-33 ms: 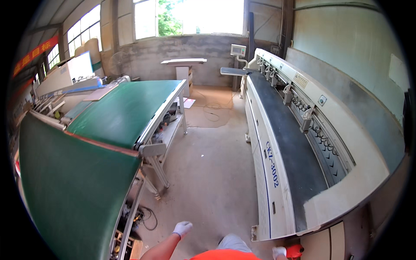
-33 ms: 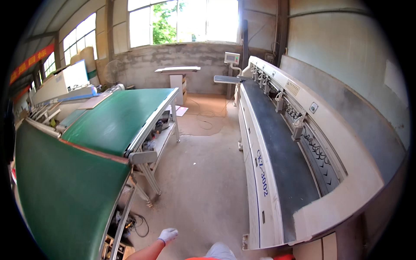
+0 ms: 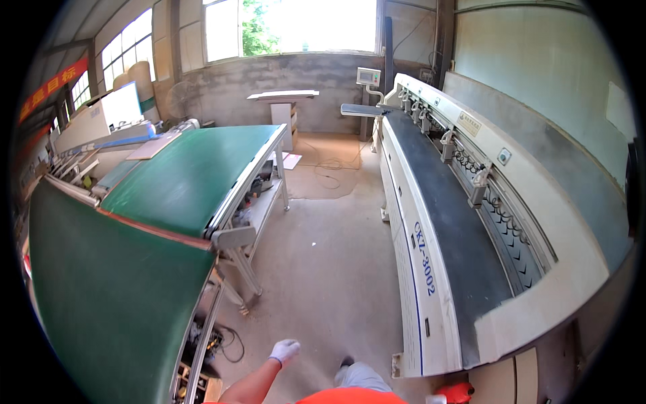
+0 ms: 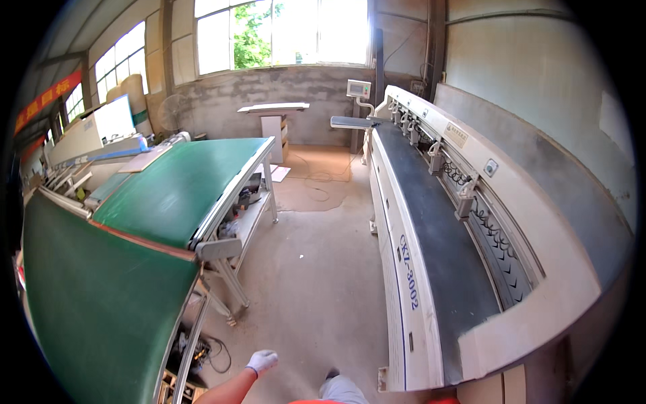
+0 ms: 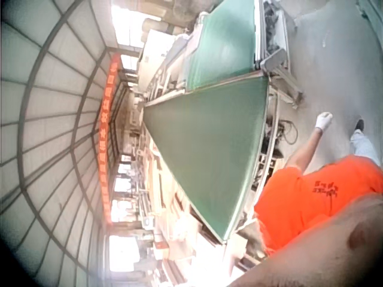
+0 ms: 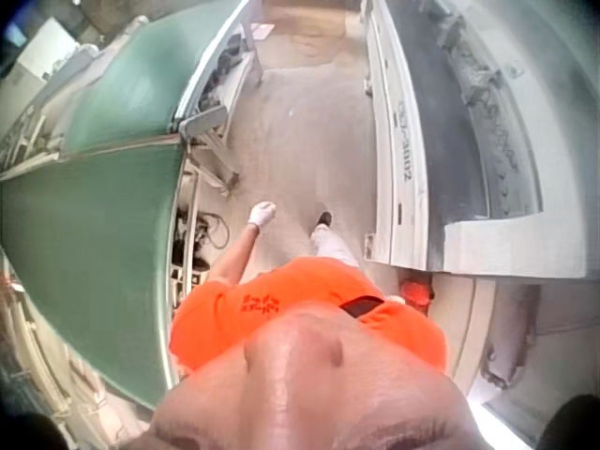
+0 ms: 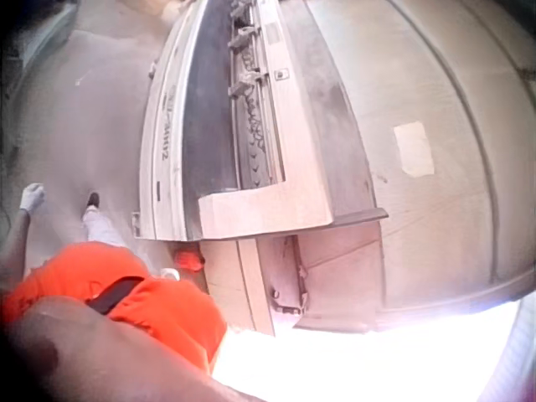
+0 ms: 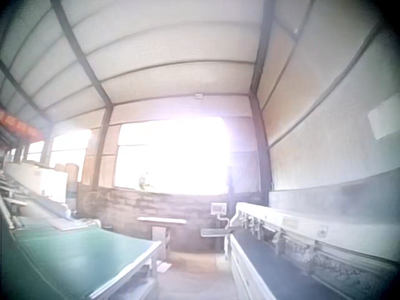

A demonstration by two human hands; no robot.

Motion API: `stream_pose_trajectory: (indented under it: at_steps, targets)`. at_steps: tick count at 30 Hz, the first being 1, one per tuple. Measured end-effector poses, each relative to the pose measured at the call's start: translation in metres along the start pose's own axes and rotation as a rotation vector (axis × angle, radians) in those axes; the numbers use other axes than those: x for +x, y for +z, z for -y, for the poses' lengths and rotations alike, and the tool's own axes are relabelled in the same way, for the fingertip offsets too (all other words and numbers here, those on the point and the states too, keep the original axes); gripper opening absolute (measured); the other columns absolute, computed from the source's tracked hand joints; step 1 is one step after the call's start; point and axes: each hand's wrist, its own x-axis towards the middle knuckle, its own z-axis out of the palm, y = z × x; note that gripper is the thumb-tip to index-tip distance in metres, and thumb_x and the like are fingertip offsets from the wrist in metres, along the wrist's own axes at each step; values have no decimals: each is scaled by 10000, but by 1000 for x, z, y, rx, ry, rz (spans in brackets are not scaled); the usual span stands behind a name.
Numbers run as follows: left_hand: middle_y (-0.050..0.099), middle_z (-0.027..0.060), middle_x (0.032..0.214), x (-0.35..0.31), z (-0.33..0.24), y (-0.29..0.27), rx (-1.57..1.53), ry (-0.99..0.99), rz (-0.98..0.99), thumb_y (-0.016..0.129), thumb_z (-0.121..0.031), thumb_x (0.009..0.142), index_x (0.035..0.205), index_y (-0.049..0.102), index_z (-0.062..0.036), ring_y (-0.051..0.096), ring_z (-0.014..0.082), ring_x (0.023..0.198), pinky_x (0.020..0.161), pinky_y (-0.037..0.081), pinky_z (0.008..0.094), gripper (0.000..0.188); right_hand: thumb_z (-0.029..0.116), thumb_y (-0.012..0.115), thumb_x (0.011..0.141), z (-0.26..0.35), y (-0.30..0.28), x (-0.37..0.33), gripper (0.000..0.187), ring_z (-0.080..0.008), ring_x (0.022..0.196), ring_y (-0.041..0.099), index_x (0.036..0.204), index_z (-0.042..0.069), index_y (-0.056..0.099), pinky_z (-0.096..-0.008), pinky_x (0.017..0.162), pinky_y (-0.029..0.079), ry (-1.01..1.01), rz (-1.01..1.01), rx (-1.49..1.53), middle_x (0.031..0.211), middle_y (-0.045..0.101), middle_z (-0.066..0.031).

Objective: The person moves large rectangular wood panels from a green conveyor table to a processing machine. They use a handheld air gun to clean the edges of each panel before placing it on the machine's conveyor belt. The person repeats this process for multiple panels, stacking the finished pieces on a nearby table.

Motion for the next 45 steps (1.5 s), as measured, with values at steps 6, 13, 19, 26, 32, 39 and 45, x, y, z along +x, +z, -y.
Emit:
stream_pose_trajectory:
  at_steps: [6, 13, 19, 26, 32, 39, 45]
  targets:
    - [703, 84, 787, 253, -104, -11, -515, -157, 75, 670, -193, 904, 851, 711, -72, 678, 215, 667, 577, 516, 344, 138, 327, 551, 964, 66, -172, 140, 322, -357, 1044, 702, 1089, 115, 758, -433, 871, 557, -70, 158, 102, 1162, 735, -156]
    - [753, 181, 1067, 327, -96, -11, 1145, -281, 329, 622, -289, 854, 980, 789, -104, 733, 370, 989, 841, 584, 492, 279, 406, 583, 944, 186, -540, 362, 401, -360, 1066, 688, 1104, 75, 744, -444, 920, 538, -387, -259, 175, 1176, 721, -180]
    - [735, 201, 1089, 441, -153, 11, 902, -580, 286, 580, -346, 874, 1002, 776, -85, 711, 395, 1011, 865, 567, 495, 350, 368, 731, 902, 250, -889, 515, 465, -246, 1104, 694, 1218, 27, 710, -352, 951, 528, -414, -642, 935, 1168, 741, -151]
    - [714, 223, 1114, 756, -315, 22, 1038, -360, 352, 532, -413, 897, 1027, 761, -63, 686, 424, 1036, 894, 547, 498, 438, 419, 706, 893, 275, -1023, 645, 466, -307, 1101, 700, 1153, 35, 744, -396, 951, 527, -311, -537, 823, 1162, 743, -177]
    - [740, 205, 1020, 1133, -555, 31, 789, 114, -48, 593, -358, 915, 1013, 753, -41, 705, 389, 935, 846, 545, 445, 369, 494, 484, 934, 230, -968, 777, 519, -368, 1150, 668, 1116, 86, 748, -449, 932, 529, 9, -12, 228, 1191, 712, -181]
    - [661, 78, 749, 1377, -742, 29, 436, 215, -159, 585, -222, 951, 804, 665, -49, 510, 147, 628, 568, 441, 388, 241, 464, 463, 972, 261, -1152, 887, 482, -306, 1264, 626, 1265, 177, 717, -414, 1027, 508, -334, 294, -127, 1373, 648, -107]
    - [722, 216, 853, 1436, -712, 39, 1378, 99, 333, 570, -309, 924, 873, 769, -75, 716, 328, 872, 739, 580, 447, 312, 563, 517, 919, 315, -1514, 1105, 587, -395, 1178, 646, 1196, 93, 734, -454, 983, 512, -16, -217, 374, 1265, 686, -199]
